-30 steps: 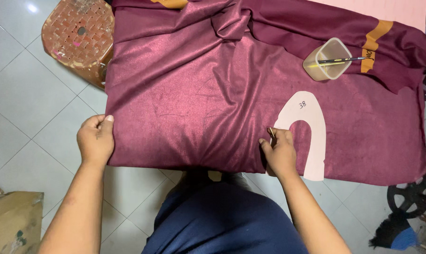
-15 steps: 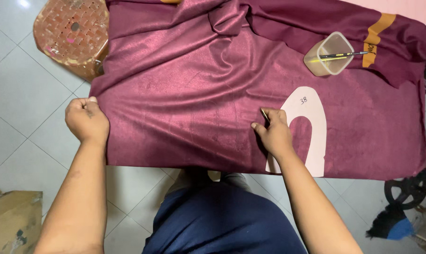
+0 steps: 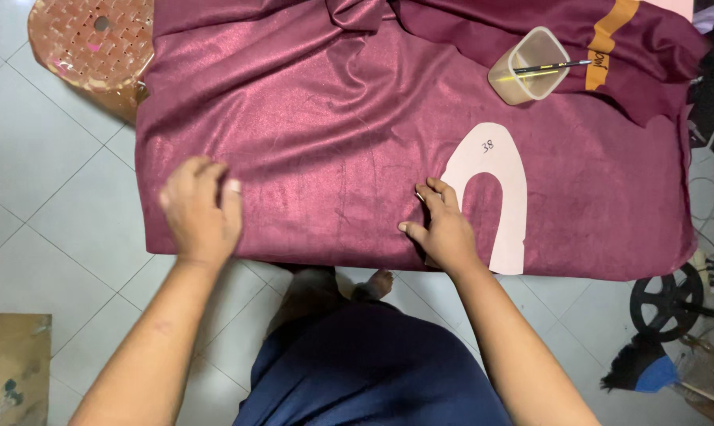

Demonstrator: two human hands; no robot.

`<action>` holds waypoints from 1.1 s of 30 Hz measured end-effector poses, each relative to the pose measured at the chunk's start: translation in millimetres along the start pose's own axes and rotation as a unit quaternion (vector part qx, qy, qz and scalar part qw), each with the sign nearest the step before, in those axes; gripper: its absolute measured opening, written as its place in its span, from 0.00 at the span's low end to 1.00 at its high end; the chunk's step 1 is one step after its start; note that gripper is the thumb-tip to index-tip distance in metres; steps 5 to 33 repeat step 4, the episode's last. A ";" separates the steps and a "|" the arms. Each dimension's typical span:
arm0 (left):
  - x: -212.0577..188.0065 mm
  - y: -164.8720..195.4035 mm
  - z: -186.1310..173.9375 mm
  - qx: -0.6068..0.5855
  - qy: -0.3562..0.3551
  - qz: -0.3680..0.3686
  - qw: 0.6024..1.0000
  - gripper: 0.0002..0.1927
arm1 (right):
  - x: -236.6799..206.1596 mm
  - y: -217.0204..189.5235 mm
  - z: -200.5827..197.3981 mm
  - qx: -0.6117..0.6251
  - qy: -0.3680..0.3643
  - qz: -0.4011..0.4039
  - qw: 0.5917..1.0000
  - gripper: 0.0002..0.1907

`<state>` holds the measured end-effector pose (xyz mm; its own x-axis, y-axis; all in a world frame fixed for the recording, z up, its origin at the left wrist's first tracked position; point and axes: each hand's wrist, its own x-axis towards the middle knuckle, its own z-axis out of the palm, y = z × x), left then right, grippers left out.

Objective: The person holds a U-shaped paper pattern marked 38 on maroon fabric and traces around its edge with a pen, briefly heating the pen tip with a lighter first. They reposition the pattern, continue tracing along its edges, then pull and smooth the fabric over the pattern at the end.

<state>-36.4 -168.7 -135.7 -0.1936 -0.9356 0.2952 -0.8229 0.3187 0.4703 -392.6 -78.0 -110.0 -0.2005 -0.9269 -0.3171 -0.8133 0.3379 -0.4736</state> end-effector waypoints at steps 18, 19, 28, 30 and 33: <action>-38.5 75.4 18.0 -0.038 -0.124 0.064 0.990 0.20 | -24.6 6.5 -11.2 0.021 -0.005 -0.023 1.000 0.37; -38.5 75.4 18.0 -0.038 -0.124 0.064 0.990 0.20 | -24.6 6.5 -11.2 0.021 -0.005 -0.023 1.000 0.37; -38.5 75.4 18.0 -0.038 -0.124 0.064 0.990 0.20 | -24.6 6.5 -11.2 0.021 -0.005 -0.023 1.000 0.37; -38.5 75.4 18.0 -0.038 -0.124 0.064 0.990 0.20 | -24.6 6.5 -11.2 0.021 -0.005 -0.023 1.000 0.37; -38.5 75.4 18.0 -0.038 -0.124 0.064 0.990 0.20 | -24.6 6.5 -11.2 0.021 -0.005 -0.023 1.000 0.37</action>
